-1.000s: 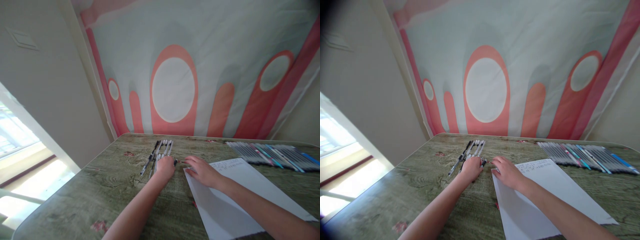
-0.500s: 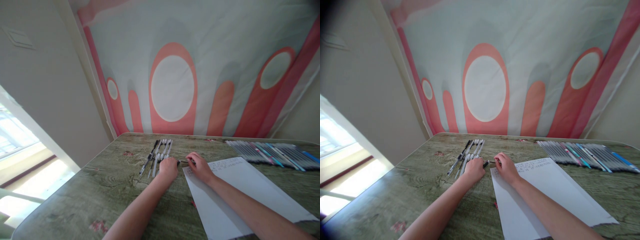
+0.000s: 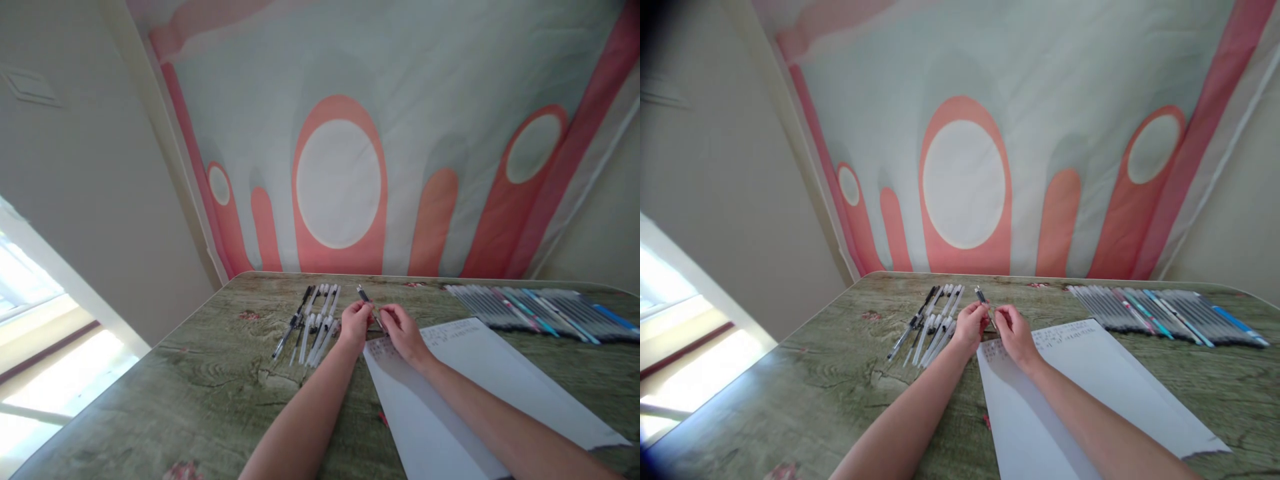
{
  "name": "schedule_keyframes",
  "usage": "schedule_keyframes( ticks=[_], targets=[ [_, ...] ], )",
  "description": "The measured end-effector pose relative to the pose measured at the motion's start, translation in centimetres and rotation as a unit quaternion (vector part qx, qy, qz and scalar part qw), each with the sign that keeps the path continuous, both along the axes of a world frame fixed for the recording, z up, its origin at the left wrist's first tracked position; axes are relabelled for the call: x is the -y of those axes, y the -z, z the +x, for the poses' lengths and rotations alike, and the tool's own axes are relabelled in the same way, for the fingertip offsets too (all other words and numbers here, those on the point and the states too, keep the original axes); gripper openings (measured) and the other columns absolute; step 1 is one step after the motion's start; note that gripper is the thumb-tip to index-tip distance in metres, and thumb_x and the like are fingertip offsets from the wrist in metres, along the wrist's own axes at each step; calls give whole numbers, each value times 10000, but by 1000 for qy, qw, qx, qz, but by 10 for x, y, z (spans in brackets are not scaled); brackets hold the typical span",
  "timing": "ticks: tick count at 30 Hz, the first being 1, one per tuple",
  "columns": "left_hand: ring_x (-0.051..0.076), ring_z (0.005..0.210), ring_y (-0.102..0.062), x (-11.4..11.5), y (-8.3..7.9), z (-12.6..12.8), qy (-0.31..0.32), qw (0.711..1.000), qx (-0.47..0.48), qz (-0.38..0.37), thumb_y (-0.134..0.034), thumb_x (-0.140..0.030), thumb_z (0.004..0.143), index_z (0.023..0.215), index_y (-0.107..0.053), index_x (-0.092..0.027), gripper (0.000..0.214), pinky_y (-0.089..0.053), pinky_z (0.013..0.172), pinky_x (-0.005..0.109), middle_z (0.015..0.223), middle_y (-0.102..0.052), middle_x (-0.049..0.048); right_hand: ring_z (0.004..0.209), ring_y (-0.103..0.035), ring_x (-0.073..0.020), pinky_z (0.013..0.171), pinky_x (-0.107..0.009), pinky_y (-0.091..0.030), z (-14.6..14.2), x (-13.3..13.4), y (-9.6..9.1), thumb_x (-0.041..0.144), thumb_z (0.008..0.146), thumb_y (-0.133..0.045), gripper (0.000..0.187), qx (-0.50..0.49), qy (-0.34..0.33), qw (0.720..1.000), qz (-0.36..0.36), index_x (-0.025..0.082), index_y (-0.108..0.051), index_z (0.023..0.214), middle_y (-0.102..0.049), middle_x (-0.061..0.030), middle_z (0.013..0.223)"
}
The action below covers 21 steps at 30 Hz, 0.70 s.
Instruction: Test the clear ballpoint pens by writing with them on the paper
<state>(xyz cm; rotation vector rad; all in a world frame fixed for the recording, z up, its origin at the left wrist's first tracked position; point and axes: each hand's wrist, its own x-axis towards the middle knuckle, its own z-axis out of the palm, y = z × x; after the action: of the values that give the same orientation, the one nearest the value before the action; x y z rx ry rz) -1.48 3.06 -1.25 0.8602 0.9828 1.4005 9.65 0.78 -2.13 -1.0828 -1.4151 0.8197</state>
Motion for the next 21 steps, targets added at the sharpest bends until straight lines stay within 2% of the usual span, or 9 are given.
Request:
schedule_keyframes(
  ticks=[4,7,11,16,21],
  targets=[
    [28,472,-413,0,6,-1,-24,996,85,0,-685,-284,563,781,-578,-107,301,-354,498,163,556,-470,-46,666,-558,-168,632,-288,-434,0,-1,3,425,748,-519,294,34,-8,999,11,168,-572,880,-636,-52,780],
    [21,472,-420,0,5,-6,-30,993,110,5,-700,-266,564,775,-567,-107,296,-364,499,156,583,-493,-39,658,-559,-169,639,-291,-430,-1,0,2,416,763,-500,271,72,-26,997,18,171,-602,816,-640,-49,753],
    [18,499,-453,0,5,-8,-15,990,138,18,-711,-258,582,779,-568,-109,285,-393,530,149,628,-526,-28,614,-543,-163,602,-283,-420,0,-1,3,436,773,-480,292,79,-6,997,27,173,-606,787,-632,-39,703],
    [17,542,-491,1,6,-8,-17,986,163,11,-706,-276,607,860,-567,-132,322,-412,557,149,791,-600,16,573,-531,-156,542,-270,-418,4,-7,8,488,767,-463,334,20,41,999,-8,182,-587,818,-621,-32,694],
    [18,537,-484,-1,6,-8,-18,986,168,-2,-707,-277,608,891,-562,-135,349,-399,537,144,809,-610,27,611,-531,-159,487,-240,-396,8,-12,8,509,743,-482,384,-61,78,994,-49,179,-612,889,-628,-45,747]
  ],
)
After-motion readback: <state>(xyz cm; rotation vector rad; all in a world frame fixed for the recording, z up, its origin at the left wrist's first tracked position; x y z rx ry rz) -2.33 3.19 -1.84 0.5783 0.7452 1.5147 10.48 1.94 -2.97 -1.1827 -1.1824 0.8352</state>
